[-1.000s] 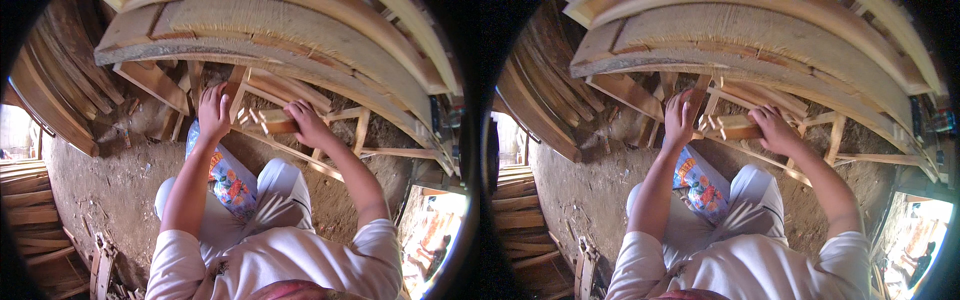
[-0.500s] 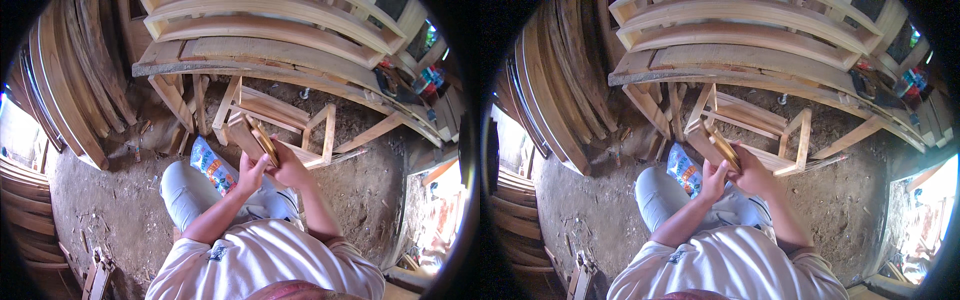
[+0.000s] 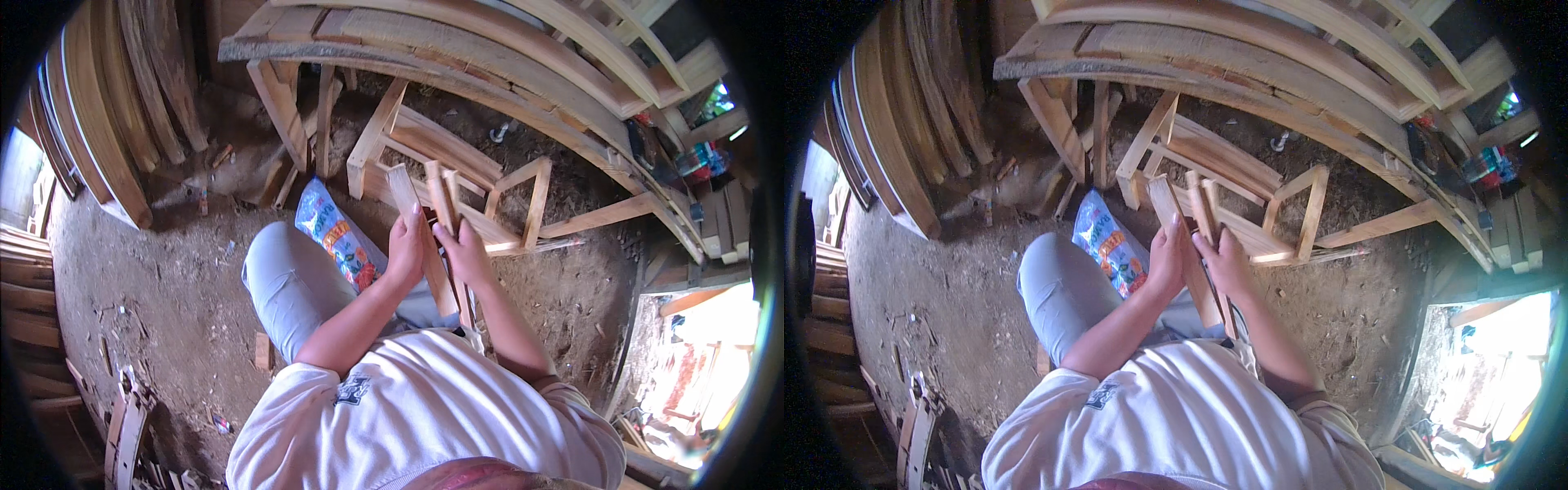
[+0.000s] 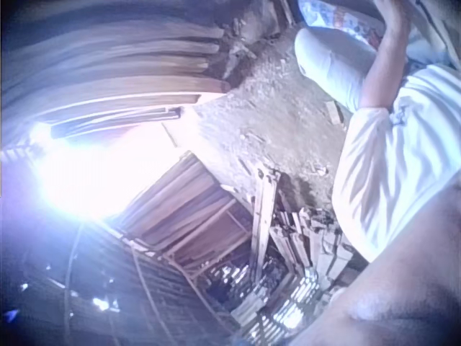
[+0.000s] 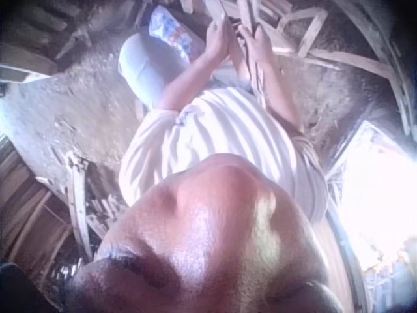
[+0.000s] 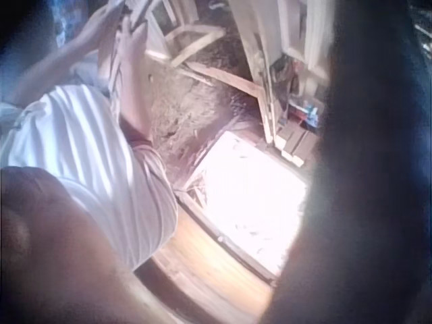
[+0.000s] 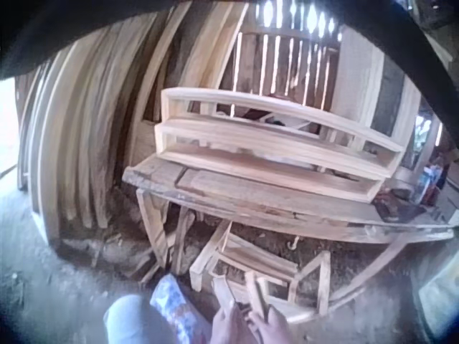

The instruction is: The person sits on the ground and arranges thin wooden slats into a rectangular frame structure. They repeatedly pick up slats, place them into the frame, and adjust their positions to fit. The person then gathers the slats and stands up to walk through the workshop.

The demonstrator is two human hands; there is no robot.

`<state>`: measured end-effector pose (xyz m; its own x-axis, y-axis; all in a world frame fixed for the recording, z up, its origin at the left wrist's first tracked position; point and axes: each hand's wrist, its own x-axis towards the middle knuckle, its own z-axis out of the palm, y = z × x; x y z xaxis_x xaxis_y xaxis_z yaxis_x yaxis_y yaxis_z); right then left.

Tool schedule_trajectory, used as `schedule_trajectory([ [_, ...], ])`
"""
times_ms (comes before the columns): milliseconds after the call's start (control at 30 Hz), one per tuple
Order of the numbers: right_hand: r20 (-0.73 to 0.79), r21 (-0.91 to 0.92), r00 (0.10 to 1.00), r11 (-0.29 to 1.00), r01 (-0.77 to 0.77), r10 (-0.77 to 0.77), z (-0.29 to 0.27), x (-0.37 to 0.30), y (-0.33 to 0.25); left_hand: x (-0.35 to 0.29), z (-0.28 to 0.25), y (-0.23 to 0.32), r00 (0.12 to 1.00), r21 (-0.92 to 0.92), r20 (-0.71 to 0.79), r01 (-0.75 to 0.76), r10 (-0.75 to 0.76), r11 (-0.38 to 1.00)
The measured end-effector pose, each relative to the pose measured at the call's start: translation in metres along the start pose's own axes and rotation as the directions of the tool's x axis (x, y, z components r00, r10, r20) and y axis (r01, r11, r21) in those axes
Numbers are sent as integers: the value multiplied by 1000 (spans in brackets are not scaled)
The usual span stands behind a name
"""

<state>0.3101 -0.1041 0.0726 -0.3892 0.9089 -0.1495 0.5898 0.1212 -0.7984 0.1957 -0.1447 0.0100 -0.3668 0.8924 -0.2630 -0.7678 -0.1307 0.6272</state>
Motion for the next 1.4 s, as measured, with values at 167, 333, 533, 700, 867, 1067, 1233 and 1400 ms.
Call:
schedule_trajectory([
  [167,33,145,990,979,-142,139,-27,9,8,6,-3,6,985,71,-151,97,-86,993],
  [333,223,458,969,865,-204,111,-12,9,-26,19,-32,-17,981,151,-79,187,-177,971],
  [533,80,221,994,972,-86,70,25,21,10,10,-10,-9,985,-73,-11,173,-174,982],
  [700,-23,-44,1000,999,1,-2,45,22,19,14,-15,-20,996,-133,43,85,-80,987],
  [867,-104,-276,974,947,167,-202,60,21,36,19,-33,-32,997,43,25,69,-70,997],
  [1067,44,591,993,798,-117,113,46,11,60,16,-18,6,941,65,109,314,-319,947],
  [1233,57,590,980,786,-186,189,47,2,63,14,-21,-12,893,215,-110,451,-437,866],
  [1400,157,772,959,576,-267,235,43,1,78,10,-26,-13,879,85,-61,477,-473,875],
])
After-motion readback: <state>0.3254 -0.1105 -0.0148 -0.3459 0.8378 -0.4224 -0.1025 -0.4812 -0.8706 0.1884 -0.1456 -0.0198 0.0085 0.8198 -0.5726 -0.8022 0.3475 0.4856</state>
